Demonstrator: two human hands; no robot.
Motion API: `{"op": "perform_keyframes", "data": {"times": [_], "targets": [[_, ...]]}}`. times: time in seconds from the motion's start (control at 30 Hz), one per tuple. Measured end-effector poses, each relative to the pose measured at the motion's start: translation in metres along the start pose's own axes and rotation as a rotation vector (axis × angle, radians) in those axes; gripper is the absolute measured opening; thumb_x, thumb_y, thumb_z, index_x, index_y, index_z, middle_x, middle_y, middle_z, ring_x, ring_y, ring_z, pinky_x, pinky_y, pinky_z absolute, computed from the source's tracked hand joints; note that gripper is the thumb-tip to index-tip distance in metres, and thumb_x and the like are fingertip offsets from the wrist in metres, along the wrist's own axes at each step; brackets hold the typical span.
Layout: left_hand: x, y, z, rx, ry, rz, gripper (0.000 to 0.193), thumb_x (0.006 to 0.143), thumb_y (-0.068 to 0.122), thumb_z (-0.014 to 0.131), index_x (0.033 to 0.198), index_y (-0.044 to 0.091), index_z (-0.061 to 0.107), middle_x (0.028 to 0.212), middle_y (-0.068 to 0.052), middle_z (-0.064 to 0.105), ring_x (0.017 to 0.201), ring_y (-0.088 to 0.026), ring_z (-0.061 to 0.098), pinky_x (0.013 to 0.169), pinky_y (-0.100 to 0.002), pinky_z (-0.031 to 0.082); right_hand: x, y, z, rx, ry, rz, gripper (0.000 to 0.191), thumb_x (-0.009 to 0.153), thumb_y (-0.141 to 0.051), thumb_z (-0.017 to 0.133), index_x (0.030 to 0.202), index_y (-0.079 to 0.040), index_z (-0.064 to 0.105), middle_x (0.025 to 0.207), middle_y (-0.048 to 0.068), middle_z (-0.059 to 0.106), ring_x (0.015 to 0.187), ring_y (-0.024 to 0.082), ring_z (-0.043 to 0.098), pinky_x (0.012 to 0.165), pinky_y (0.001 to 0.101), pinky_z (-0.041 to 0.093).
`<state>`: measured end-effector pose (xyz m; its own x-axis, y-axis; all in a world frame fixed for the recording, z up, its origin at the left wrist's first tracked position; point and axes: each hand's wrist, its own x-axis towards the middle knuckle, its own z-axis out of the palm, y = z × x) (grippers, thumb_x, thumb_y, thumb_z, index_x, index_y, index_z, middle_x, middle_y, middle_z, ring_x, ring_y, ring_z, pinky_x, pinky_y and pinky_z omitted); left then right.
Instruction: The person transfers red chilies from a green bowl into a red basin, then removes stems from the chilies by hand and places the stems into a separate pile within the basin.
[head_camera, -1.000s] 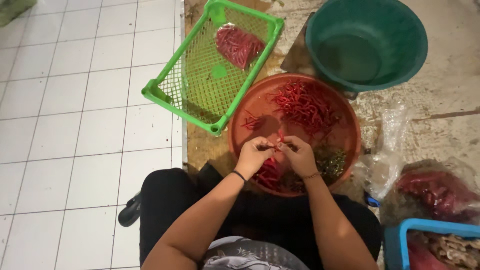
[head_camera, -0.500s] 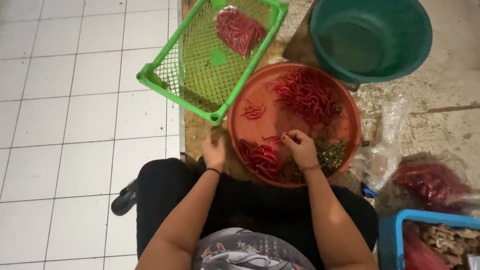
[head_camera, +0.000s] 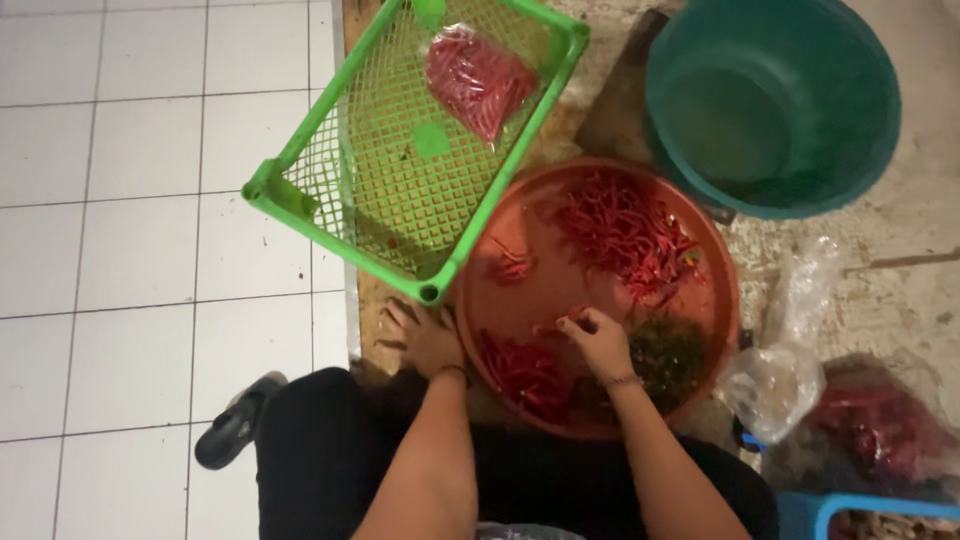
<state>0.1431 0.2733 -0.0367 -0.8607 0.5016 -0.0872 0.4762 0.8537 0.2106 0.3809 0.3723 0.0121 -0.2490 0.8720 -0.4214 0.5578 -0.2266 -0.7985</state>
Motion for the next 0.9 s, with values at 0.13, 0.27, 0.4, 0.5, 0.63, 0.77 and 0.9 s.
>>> {"op": "perform_keyframes", "data": {"times": [0.13,0.27,0.4,0.5,0.63,0.77,0.9], "targets": [[-0.012,-0.012,0.016,0.049,0.033,0.013,0.072,0.098,0.054,0.046,0.158,0.015,0.037,0.17,-0.018,0.017,0.158,-0.036,0.01,0.117,-0.076,0.006,0.013,-0.007,0.01,0.07,-0.044,0.059,0.038,0.089,-0.045,0.073,0.086,-0.008,0.072,0.073,0.003,0.068,0.067,0.013,0.061,0.065,0.031,0.05],[-0.027,-0.017,0.02,0.045,-0.082,-0.041,0.072,0.096,0.054,0.047,0.157,0.018,0.034,0.169,-0.017,0.015,0.158,-0.036,0.007,0.115,-0.077,0.005,0.034,-0.009,0.031,0.063,-0.047,0.078,0.041,0.091,-0.043,0.074,0.083,-0.003,0.07,0.073,0.004,0.07,0.066,0.012,0.062,0.065,0.0312,0.052],[-0.033,-0.021,0.02,0.019,-0.185,-0.084,0.076,0.093,0.051,0.048,0.16,0.02,0.031,0.171,-0.016,0.013,0.159,-0.035,0.005,0.116,-0.074,0.004,0.039,-0.007,0.045,0.14,-0.031,0.187,0.04,0.091,-0.041,0.075,0.085,-0.002,0.072,0.075,0.004,0.07,0.065,0.013,0.062,0.063,0.0313,0.053],[-0.034,-0.023,0.022,0.036,-0.107,-0.044,0.076,0.096,0.053,0.046,0.16,0.017,0.028,0.17,-0.015,0.013,0.157,-0.034,0.006,0.116,-0.076,0.003,0.043,-0.01,0.047,0.09,-0.041,0.257,0.041,0.093,-0.045,0.072,0.092,-0.004,0.077,0.075,0.006,0.071,0.065,0.015,0.062,0.063,0.0323,0.053],[-0.035,-0.024,0.028,0.036,-0.072,-0.04,0.077,0.096,0.054,0.047,0.16,0.016,0.029,0.17,-0.016,0.013,0.157,-0.035,0.006,0.115,-0.076,0.003,0.041,-0.014,0.028,-0.063,-0.12,0.194,0.046,0.096,-0.05,0.066,0.1,-0.007,0.083,0.079,0.009,0.075,0.07,0.018,0.068,0.067,0.0345,0.056],[-0.038,-0.027,0.031,0.054,-0.063,-0.024,0.077,0.096,0.053,0.049,0.161,0.015,0.032,0.17,-0.018,0.015,0.158,-0.036,0.008,0.115,-0.077,0.004,0.015,-0.005,-0.034,-0.469,-0.029,-0.168,0.037,0.09,-0.041,0.069,0.111,-0.011,0.078,0.094,0.012,0.076,0.083,0.031,0.072,0.072,0.0418,0.056],[-0.035,-0.03,0.032,0.053,-0.045,-0.017,0.078,0.094,0.054,0.051,0.159,0.014,0.036,0.17,-0.019,0.017,0.157,-0.038,0.011,0.115,-0.078,0.006,-0.005,0.011,-0.084,-0.649,0.057,-0.062,0.027,0.091,-0.035,0.068,0.109,-0.016,0.078,0.096,0.013,0.076,0.088,0.033,0.073,0.078,0.0438,0.057]]}}
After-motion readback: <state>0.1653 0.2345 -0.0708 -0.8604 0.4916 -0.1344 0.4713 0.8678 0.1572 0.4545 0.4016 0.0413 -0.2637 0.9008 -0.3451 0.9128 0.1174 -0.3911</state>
